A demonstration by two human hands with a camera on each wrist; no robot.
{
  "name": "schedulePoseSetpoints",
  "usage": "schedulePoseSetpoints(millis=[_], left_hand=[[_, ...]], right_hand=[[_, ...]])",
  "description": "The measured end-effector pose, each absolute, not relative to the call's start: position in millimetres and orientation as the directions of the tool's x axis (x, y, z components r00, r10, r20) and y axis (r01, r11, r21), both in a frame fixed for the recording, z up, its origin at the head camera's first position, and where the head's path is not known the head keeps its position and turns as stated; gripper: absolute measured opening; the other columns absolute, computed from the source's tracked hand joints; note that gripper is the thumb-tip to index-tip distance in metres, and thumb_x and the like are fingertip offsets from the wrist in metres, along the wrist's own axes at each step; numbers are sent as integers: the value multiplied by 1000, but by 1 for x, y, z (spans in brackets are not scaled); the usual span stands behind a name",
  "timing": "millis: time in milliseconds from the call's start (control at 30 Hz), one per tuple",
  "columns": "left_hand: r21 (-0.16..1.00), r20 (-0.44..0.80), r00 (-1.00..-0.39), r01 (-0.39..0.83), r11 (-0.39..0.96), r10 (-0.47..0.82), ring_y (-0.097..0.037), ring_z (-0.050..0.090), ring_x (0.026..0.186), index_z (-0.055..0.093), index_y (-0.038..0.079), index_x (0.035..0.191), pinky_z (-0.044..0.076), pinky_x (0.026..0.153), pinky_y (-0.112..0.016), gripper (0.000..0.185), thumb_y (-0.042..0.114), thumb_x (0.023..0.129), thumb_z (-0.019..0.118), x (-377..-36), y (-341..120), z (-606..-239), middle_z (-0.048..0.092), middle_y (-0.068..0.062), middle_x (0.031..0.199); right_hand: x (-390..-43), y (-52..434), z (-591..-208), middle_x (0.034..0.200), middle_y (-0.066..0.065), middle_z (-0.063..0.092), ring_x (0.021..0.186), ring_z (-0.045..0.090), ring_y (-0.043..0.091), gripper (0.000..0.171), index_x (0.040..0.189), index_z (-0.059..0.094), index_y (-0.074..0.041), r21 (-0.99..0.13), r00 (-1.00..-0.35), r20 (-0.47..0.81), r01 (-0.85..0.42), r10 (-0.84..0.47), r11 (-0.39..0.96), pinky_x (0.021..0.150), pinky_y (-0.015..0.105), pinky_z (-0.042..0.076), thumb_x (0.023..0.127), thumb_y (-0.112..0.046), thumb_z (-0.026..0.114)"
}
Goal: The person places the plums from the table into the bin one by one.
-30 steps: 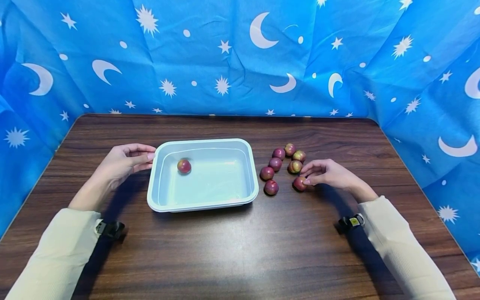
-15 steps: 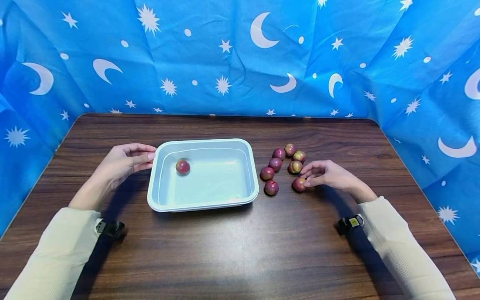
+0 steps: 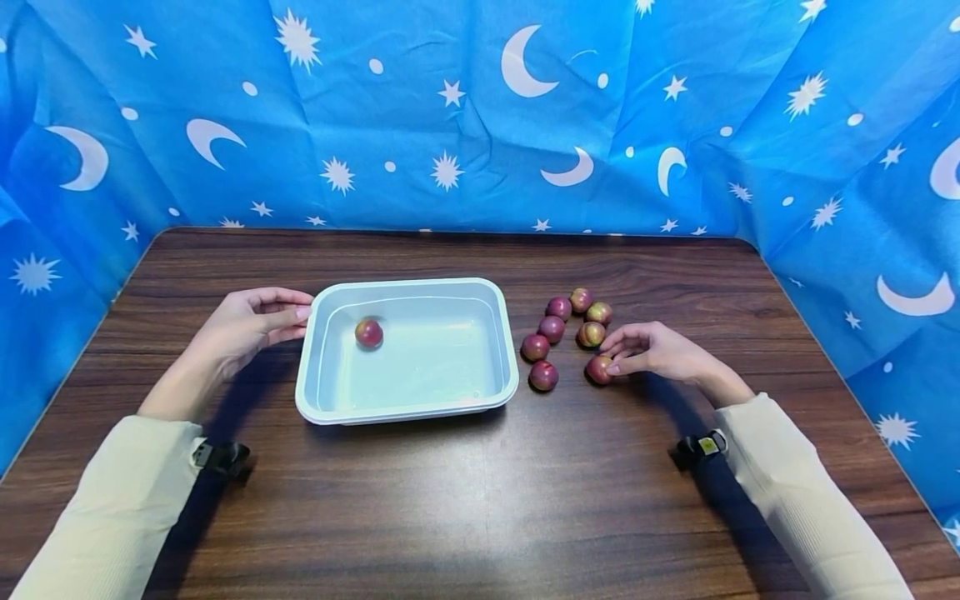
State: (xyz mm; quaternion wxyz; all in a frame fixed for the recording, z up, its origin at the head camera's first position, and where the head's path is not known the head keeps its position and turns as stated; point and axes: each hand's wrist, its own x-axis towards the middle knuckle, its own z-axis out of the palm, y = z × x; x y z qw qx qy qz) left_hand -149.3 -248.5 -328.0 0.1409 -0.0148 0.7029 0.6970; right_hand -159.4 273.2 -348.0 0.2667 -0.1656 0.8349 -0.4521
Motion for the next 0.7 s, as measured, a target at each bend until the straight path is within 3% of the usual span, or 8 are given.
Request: schedulePoseSetpoints(millis=[200, 700], left_hand=[[972, -234, -956, -228, 50, 180, -11, 64, 81, 54, -2, 106, 53, 76, -26, 20, 6, 88, 59, -149, -249, -326, 64, -1, 90], [975, -221, -959, -217, 41, 179, -11, 65, 80, 57, -1, 103, 54, 76, -28, 16, 4, 88, 59, -147, -248, -325, 65, -1, 89]], right_hand=[[-160, 274, -349, 98, 15, 63, 89, 60, 18, 29, 107, 56, 7, -837, -800, -302, -38, -519, 546, 74, 24, 51, 83, -7, 66], [-162, 279, -346, 101, 17, 61, 90, 60, 18, 30, 109, 54, 8, -845, -784, -312, -28, -536, 533, 78, 24, 51, 85, -7, 64]])
